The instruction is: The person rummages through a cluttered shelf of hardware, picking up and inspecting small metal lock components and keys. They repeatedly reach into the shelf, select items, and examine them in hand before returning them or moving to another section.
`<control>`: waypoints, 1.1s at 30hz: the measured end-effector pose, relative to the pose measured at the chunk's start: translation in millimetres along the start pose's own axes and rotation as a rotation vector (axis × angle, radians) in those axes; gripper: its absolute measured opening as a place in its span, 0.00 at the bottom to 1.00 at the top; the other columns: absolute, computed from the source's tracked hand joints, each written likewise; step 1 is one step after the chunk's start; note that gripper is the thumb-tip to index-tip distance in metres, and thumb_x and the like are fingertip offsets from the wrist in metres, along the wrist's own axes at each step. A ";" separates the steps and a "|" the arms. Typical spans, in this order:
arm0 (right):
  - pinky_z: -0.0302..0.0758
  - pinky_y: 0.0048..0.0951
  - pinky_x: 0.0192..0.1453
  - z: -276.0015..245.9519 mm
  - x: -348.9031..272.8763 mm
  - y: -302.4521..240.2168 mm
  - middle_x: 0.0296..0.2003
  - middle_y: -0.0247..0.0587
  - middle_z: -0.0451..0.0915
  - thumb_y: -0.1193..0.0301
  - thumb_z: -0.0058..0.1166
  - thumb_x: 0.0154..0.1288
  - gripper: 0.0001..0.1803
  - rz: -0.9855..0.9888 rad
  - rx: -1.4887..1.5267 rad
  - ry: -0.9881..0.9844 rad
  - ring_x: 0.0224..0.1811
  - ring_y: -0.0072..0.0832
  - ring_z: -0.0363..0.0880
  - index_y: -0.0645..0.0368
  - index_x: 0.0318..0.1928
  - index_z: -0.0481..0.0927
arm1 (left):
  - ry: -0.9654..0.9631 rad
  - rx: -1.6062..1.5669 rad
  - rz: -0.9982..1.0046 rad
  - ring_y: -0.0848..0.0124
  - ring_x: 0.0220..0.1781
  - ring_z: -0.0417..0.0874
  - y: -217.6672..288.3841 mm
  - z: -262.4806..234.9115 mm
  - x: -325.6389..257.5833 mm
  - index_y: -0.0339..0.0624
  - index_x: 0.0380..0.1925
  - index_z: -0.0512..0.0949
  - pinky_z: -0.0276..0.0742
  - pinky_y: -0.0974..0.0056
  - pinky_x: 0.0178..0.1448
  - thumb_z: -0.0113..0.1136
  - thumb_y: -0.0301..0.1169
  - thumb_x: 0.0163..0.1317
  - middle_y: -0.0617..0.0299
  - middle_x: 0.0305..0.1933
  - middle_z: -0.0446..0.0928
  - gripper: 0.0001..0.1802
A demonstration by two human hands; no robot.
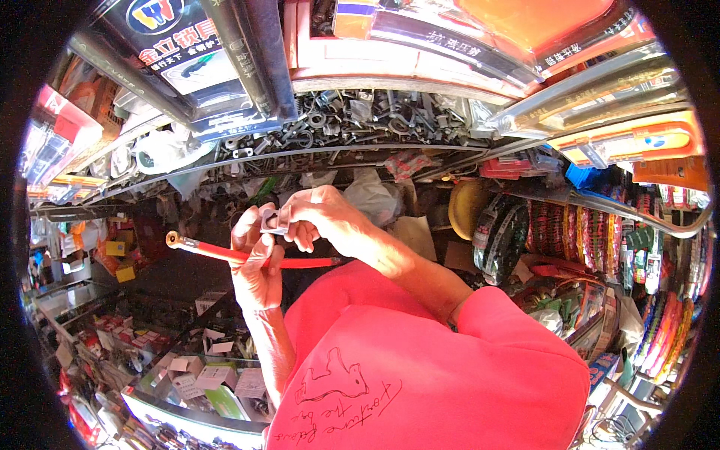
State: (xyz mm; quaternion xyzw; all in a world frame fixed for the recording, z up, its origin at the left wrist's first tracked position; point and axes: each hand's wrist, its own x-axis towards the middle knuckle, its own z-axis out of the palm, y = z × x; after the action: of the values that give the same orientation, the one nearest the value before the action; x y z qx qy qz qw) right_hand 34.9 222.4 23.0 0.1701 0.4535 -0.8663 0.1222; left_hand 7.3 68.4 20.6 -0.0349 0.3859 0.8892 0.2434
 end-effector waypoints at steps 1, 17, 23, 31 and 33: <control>0.68 0.20 0.17 1.6 -1.1 -0.9 0.19 0.42 0.76 0.70 0.51 0.55 0.09 0.032 0.022 0.027 0.15 0.24 0.73 0.65 0.26 0.75 | -0.018 0.047 -0.006 0.85 0.25 0.69 0.1 -0.4 -0.5 0.36 0.46 0.73 0.55 0.82 0.18 0.59 0.18 0.51 0.57 0.44 0.76 0.19; 0.66 0.18 0.14 9.8 -4.3 1.0 0.16 0.39 0.74 0.64 0.52 0.59 0.14 0.108 -0.003 0.003 0.10 0.20 0.69 0.63 0.25 0.75 | 0.016 0.013 -0.078 0.83 0.18 0.63 -5.7 -13.8 0.3 0.35 0.37 0.76 0.52 0.79 0.19 0.63 0.27 0.52 0.63 0.28 0.76 0.12; 0.71 0.16 0.20 7.3 -1.9 1.8 0.24 0.41 0.78 0.69 0.54 0.60 0.09 0.016 -0.199 0.111 0.19 0.18 0.75 0.63 0.35 0.76 | 0.067 0.015 -0.069 0.81 0.19 0.67 -3.9 -11.4 1.5 0.35 0.35 0.76 0.54 0.79 0.19 0.63 0.28 0.53 0.60 0.27 0.76 0.11; 0.77 0.24 0.38 6.9 -2.1 -8.4 0.35 0.40 0.80 0.77 0.53 0.59 0.13 -0.619 -0.742 0.070 0.36 0.21 0.79 0.67 0.45 0.75 | 0.106 0.013 -0.104 0.78 0.22 0.72 -1.4 -11.8 1.0 0.34 0.34 0.76 0.55 0.79 0.19 0.61 0.28 0.55 0.57 0.29 0.77 0.09; 0.75 0.24 0.37 6.8 -1.3 -7.6 0.33 0.42 0.80 0.76 0.53 0.58 0.12 -0.547 -0.692 0.114 0.34 0.22 0.79 0.67 0.43 0.76 | 0.099 0.020 -0.088 0.78 0.23 0.73 -0.9 -8.7 1.0 0.34 0.34 0.77 0.55 0.79 0.19 0.60 0.27 0.55 0.56 0.31 0.78 0.09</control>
State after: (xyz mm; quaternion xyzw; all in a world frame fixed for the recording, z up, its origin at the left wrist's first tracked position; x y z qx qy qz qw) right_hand 32.1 221.1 32.8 0.0402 0.7512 -0.6531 -0.0869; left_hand 5.7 63.2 13.7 -0.0934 0.4043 0.8710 0.2629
